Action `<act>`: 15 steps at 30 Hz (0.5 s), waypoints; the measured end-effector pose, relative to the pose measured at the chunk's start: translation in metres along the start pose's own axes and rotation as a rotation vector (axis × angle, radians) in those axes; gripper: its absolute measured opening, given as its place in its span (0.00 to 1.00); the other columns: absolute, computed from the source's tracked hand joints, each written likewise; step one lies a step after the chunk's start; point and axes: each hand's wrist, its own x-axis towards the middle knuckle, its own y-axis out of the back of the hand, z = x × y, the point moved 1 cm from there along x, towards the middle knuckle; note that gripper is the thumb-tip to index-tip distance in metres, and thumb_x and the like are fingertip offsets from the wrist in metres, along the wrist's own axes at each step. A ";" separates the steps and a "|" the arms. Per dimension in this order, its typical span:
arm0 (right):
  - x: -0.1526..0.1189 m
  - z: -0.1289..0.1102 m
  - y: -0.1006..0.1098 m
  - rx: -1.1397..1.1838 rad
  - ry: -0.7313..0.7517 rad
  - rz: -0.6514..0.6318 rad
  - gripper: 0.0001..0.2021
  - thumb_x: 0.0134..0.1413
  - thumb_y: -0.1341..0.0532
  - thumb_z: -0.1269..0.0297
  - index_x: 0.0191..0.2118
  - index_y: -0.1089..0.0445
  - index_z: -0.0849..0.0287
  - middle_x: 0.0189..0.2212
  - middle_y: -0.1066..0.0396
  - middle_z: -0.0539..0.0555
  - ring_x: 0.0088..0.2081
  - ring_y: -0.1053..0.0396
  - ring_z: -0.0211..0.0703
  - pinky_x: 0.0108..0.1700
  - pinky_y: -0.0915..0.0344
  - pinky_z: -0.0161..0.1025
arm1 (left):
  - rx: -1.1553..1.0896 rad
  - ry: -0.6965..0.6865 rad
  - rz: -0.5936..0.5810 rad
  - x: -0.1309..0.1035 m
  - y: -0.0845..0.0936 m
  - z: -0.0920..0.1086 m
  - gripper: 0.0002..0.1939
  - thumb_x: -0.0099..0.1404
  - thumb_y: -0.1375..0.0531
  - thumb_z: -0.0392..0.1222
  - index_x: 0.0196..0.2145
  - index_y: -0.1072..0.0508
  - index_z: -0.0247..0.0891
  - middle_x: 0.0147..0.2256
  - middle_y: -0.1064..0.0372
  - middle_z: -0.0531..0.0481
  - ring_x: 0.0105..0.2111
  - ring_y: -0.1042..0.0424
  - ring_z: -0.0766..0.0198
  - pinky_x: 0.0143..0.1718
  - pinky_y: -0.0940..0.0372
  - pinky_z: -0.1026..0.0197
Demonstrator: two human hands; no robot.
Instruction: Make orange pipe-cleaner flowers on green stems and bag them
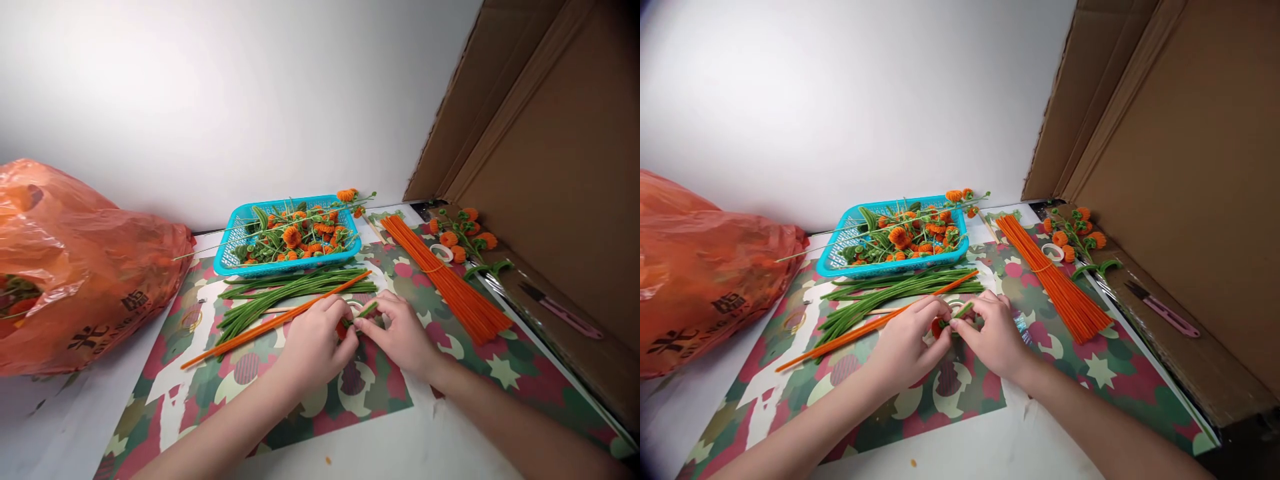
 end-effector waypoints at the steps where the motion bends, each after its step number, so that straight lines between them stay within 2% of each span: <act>1: 0.000 0.000 0.001 -0.005 0.001 -0.014 0.04 0.51 0.37 0.70 0.27 0.29 0.57 0.27 0.31 0.50 0.34 0.34 0.44 0.40 0.41 0.42 | -0.027 0.010 -0.006 0.000 0.001 0.000 0.04 0.60 0.48 0.38 0.32 0.35 0.40 0.35 0.32 0.48 0.35 0.32 0.59 0.33 0.39 0.60; 5: 0.001 0.000 0.009 -0.038 0.084 -0.072 0.03 0.51 0.36 0.69 0.29 0.27 0.54 0.29 0.30 0.50 0.38 0.34 0.45 0.46 0.43 0.46 | -0.212 0.030 -0.075 0.002 0.008 -0.002 0.03 0.59 0.46 0.37 0.30 0.33 0.39 0.31 0.33 0.50 0.31 0.35 0.62 0.31 0.42 0.62; 8: 0.002 0.000 0.016 -0.010 0.226 -0.118 0.03 0.53 0.36 0.68 0.30 0.28 0.53 0.29 0.29 0.49 0.38 0.35 0.45 0.48 0.45 0.47 | -0.518 0.106 -0.247 0.004 0.013 -0.004 0.04 0.60 0.46 0.39 0.30 0.32 0.38 0.29 0.35 0.53 0.27 0.38 0.66 0.27 0.44 0.65; 11: 0.003 0.000 0.018 0.091 0.336 -0.172 0.04 0.55 0.37 0.66 0.30 0.28 0.53 0.27 0.29 0.49 0.36 0.37 0.43 0.46 0.44 0.46 | -0.953 0.216 -0.477 0.006 0.012 -0.009 0.07 0.58 0.42 0.42 0.27 0.31 0.35 0.25 0.38 0.54 0.25 0.40 0.69 0.27 0.45 0.66; 13: 0.004 0.001 0.018 0.149 0.343 -0.203 0.04 0.55 0.37 0.63 0.30 0.28 0.53 0.27 0.29 0.49 0.36 0.37 0.43 0.44 0.43 0.45 | -1.195 0.320 -0.595 0.008 0.008 -0.013 0.09 0.53 0.38 0.43 0.26 0.30 0.34 0.24 0.37 0.53 0.26 0.38 0.69 0.29 0.44 0.66; 15: 0.004 0.002 0.017 0.177 0.306 -0.216 0.05 0.55 0.37 0.61 0.30 0.28 0.54 0.27 0.30 0.50 0.37 0.36 0.44 0.44 0.41 0.45 | -1.309 0.418 -0.628 0.008 0.004 -0.016 0.11 0.50 0.35 0.44 0.26 0.28 0.33 0.25 0.36 0.52 0.27 0.36 0.68 0.31 0.42 0.65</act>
